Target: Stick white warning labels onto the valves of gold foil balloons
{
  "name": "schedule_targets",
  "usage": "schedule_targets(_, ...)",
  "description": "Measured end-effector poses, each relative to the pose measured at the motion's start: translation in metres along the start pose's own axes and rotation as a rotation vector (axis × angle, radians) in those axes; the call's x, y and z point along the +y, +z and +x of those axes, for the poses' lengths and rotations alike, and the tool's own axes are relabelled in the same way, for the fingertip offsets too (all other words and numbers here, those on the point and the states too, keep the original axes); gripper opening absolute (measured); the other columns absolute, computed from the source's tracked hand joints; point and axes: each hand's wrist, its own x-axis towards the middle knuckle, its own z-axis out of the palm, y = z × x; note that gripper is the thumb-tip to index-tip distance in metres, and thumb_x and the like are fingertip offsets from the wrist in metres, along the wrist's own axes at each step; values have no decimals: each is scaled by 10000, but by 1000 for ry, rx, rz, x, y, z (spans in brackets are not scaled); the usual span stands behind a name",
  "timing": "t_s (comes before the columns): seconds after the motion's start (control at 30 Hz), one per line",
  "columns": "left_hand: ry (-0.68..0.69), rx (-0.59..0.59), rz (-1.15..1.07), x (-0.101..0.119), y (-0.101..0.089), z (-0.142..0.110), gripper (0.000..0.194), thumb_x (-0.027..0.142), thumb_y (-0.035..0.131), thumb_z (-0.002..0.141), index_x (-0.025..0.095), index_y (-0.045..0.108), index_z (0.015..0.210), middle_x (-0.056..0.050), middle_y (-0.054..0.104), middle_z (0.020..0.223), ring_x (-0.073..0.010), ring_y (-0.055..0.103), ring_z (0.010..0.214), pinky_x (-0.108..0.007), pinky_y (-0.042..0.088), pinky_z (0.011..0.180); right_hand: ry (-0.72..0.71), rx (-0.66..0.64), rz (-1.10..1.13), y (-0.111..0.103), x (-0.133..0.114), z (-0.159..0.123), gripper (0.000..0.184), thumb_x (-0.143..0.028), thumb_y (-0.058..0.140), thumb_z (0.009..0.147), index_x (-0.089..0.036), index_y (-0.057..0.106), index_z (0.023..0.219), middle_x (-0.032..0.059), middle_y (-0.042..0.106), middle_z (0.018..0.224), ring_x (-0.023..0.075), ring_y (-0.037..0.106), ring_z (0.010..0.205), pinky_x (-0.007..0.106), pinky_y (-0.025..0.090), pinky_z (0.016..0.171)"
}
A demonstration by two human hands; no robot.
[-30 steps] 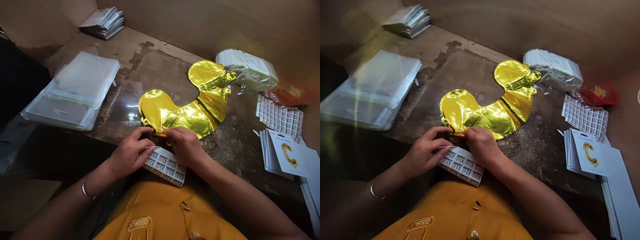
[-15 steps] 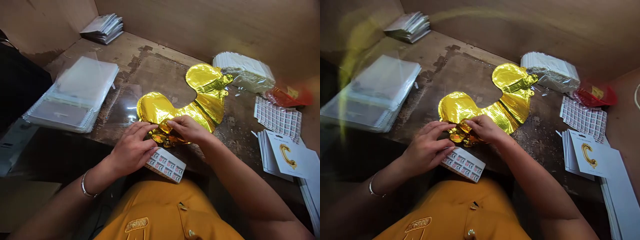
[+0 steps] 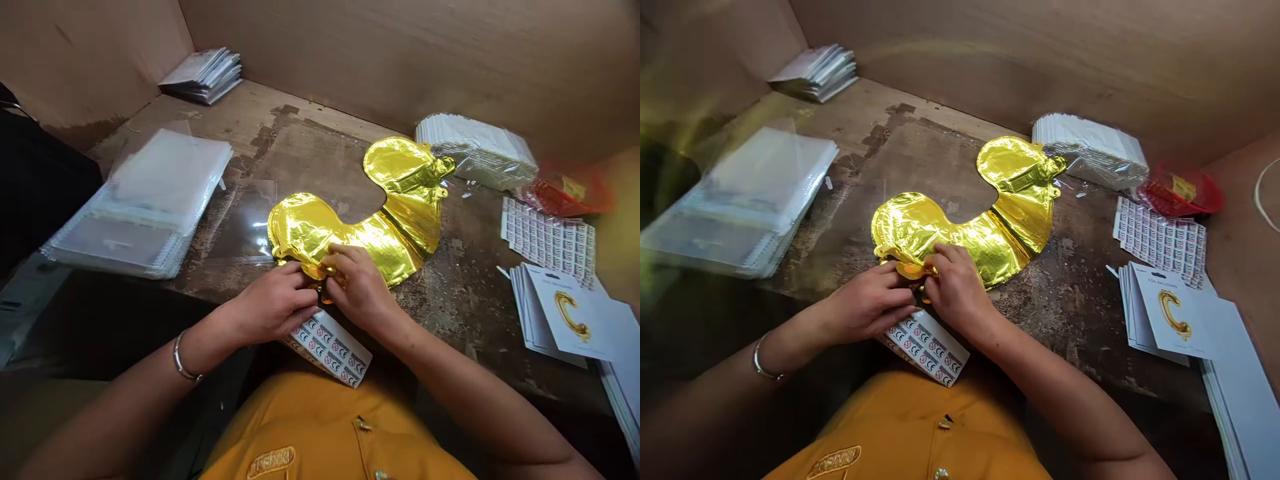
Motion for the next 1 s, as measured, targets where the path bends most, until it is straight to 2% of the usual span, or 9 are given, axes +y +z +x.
schedule_targets(0.1, 2, -5, -28, 2, 1, -2, 200, 249, 488, 927, 169, 639, 822, -105, 641, 1143, -247, 532, 1121, -399, 455, 980, 136, -70, 158, -12, 8, 7, 152, -168, 529, 812, -191, 677, 787, 67, 703, 911, 210, 628, 896, 373, 493, 842)
schedule_targets(0.2, -16, 1, -28, 1, 3, -6, 179, 227, 484, 927, 183, 630, 833, -79, 588, 1301, -256, 479, 1222, -426, 419, 1035, 269, -115, 412, -47, 41, 38, 100, -251, 608, 777, -186, 683, 786, 11, 667, 695, 164, 618, 703, 312, 507, 672)
schedule_targets(0.4, -5, 15, -52, -4, 7, -10, 170, 205, 478, 922, 199, 631, 851, -63, 575, 1333, -248, 461, 1262, -430, 431, 1033, 496, 448, 224, -132, 148, 114, 113, -158, 666, 674, -174, 577, 606, -12, 568, 586, 132, 538, 604, 308, 471, 619)
schedule_targets(0.53, -4, 19, -67, -8, 10, -9, 159, 210, 494, 913, 205, 643, 856, -57, 584, 1326, -238, 479, 1256, -434, 421, 1049, 566, 675, 68, -150, 177, 129, 155, -130, 590, 710, -188, 520, 585, 14, 552, 632, 195, 575, 766, 375, 464, 756)
schedule_targets(0.63, -10, 16, -98, -10, 10, -8, 156, 216, 503, 910, 200, 650, 861, -68, 581, 1331, -237, 504, 1245, -445, 400, 1068, 527, 790, -32, -139, 151, 117, 62, -117, 560, 745, -169, 592, 747, 74, 631, 859, 227, 572, 951, 405, 431, 874)
schedule_targets(0.7, -16, 43, -161, -6, 6, -10, 156, 206, 509, 907, 193, 659, 866, -80, 590, 1316, -230, 529, 1223, -435, 385, 1081, 363, 719, -90, -120, 108, 92, 118, -155, 537, 803, -156, 634, 871, 93, 655, 977, 212, 589, 953, 386, 436, 882)
schedule_targets(0.77, -63, 120, -274, 3, 1, -13, 157, 194, 516, 902, 189, 670, 872, -82, 611, 1273, -215, 554, 1186, -387, 415, 1050, 165, 394, -46, -97, 53, 55, 201, -284, 509, 877, -166, 670, 895, 73, 691, 914, 204, 629, 865, 365, 469, 818)
schedule_targets(0.87, -318, 301, -500, 24, -5, -16, 146, 233, 547, 897, 180, 682, 893, -63, 683, 1068, -175, 639, 972, -288, 508, 861, 84, -163, 51, -71, -18, -5, 274, -362, 619, 833, -206, 655, 1055, 64, 704, 1013, 207, 641, 903, 330, 485, 788)
schedule_targets(1.0, -771, 406, -987, 45, -1, -16, 209, 363, 642, 843, 161, 681, 878, -4, 687, 750, -112, 627, 665, -197, 511, 607, 273, -330, 191, -51, -36, -43, 167, -347, 549, 882, -205, 629, 847, 1, 651, 738, 133, 574, 659, 250, 436, 592)
